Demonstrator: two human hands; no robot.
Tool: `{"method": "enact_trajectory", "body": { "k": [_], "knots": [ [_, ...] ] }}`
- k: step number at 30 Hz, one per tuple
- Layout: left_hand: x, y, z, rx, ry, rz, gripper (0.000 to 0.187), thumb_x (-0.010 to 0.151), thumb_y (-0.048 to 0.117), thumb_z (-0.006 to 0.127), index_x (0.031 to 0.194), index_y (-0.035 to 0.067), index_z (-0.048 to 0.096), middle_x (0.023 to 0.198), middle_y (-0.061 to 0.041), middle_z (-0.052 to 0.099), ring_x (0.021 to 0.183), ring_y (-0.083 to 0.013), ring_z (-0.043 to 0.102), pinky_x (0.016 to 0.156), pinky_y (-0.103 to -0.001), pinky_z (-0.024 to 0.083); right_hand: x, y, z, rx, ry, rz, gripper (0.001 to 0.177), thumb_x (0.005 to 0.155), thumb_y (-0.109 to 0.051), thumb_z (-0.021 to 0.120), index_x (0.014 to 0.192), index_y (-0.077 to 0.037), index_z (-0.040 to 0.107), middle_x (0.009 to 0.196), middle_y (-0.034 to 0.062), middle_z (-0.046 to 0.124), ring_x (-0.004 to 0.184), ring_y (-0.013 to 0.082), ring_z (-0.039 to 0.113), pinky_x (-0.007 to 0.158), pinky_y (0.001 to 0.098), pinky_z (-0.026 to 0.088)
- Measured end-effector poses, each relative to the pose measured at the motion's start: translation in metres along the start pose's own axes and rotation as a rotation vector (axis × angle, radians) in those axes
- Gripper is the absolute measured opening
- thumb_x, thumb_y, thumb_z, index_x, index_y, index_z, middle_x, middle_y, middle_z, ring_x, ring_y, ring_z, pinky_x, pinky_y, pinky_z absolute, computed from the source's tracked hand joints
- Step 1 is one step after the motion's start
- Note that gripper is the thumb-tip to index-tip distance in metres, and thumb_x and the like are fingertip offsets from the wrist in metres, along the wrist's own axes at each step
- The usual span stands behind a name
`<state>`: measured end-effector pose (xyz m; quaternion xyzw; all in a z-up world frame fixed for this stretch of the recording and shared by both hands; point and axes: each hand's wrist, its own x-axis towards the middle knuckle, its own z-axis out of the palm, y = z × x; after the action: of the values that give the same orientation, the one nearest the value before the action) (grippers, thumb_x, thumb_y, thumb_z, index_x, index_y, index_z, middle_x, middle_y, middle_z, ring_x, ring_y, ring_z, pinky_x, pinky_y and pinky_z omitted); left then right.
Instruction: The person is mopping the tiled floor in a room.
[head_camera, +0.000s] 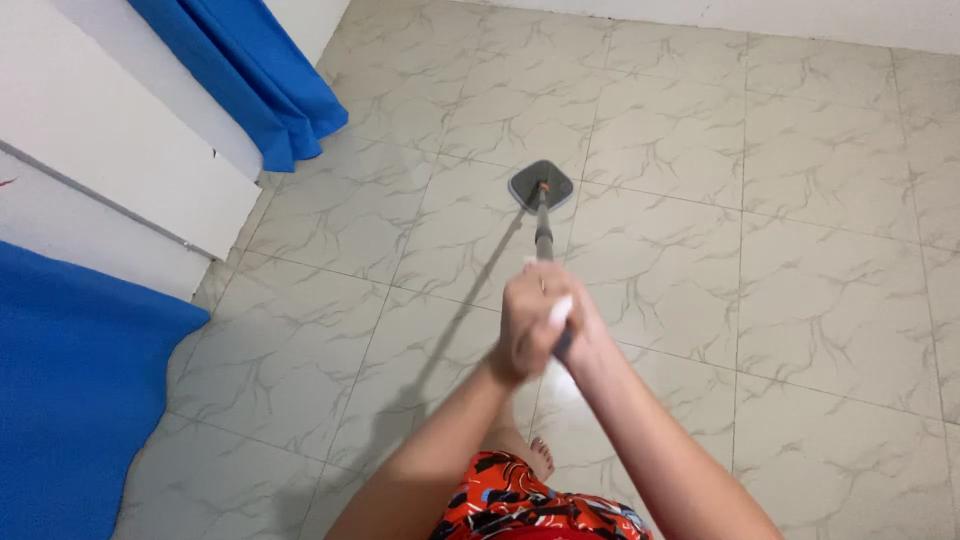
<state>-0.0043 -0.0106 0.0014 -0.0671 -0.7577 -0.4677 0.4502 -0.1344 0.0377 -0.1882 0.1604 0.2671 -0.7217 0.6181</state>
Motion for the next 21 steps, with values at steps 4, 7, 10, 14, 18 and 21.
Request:
{"method": "enact_trajectory", "body": {
  "k": [4,7,10,14,18,21],
  "knots": [
    [-0.004,-0.067,-0.001,0.188,-0.080,-0.114,0.029,0.090,0.026,0.048,0.069,0.010,0.060,0.082,-0.007,0.065,0.091,-0.0282,0.059,0.088,-0.043,0.045,-0.005,0.006,0.007,0.486,-0.081,-0.020,0.009,0.098,-0.022,0.055,0.095,-0.013,0.055,0.082,0.0022,0.059,0.072,0.0141,0.059,0.059,0.0297,0.051],
    [-0.018,-0.104,0.018,0.664,-0.119,-0.103,0.021,0.078,0.028,0.061,0.065,0.012,0.067,0.092,-0.003,0.070,0.104,-0.0276,0.057,0.094,-0.051,0.035,-0.014,0.026,0.010,1.066,-0.170,0.004,0.020,0.092,-0.024,0.062,0.107,-0.017,0.051,0.095,0.0040,0.057,0.085,0.0189,0.057,0.066,0.0372,0.050],
    [-0.061,-0.102,0.050,0.658,-0.065,-0.263,0.015,0.081,0.027,0.064,0.081,0.013,0.069,0.118,0.000,0.068,0.119,-0.0262,0.051,0.103,-0.051,0.033,-0.031,0.038,0.014,1.649,-0.261,0.016,0.041,0.086,-0.026,0.068,0.120,-0.021,0.047,0.108,0.0059,0.054,0.097,0.0236,0.055,0.072,0.0447,0.049],
    [-0.074,-0.067,0.072,0.692,-0.074,-0.444,0.030,0.081,0.021,0.064,0.110,0.016,0.072,0.129,-0.005,0.060,0.125,-0.0319,0.047,0.105,-0.057,0.029,-0.052,0.034,0.042,2.418,-0.418,0.056,0.069,0.078,-0.029,0.077,0.137,-0.027,0.042,0.126,0.0082,0.051,0.114,0.0299,0.053,0.081,0.0547,0.048],
    [-0.025,-0.002,0.076,0.720,-0.417,-0.710,0.037,0.078,0.016,0.063,0.114,0.015,0.072,0.135,-0.010,0.059,0.135,-0.0395,0.039,0.104,-0.075,0.018,-0.121,0.042,0.137,3.014,-0.589,-0.028,0.091,0.070,-0.059,0.074,0.148,-0.032,0.036,0.145,0.0105,0.042,0.129,0.0347,0.045,0.093,0.0609,0.042],
    [0.024,0.049,0.070,0.829,-0.587,-0.729,0.038,0.079,0.017,0.064,0.117,0.011,0.071,0.134,-0.016,0.060,0.137,-0.0469,0.039,0.103,-0.084,0.015,-0.176,0.032,0.197,3.294,-0.700,-0.066,0.103,0.066,-0.088,0.065,0.153,-0.043,0.032,0.159,0.0066,0.036,0.137,0.0312,0.042,0.102,0.0538,0.038]
  ]
}}
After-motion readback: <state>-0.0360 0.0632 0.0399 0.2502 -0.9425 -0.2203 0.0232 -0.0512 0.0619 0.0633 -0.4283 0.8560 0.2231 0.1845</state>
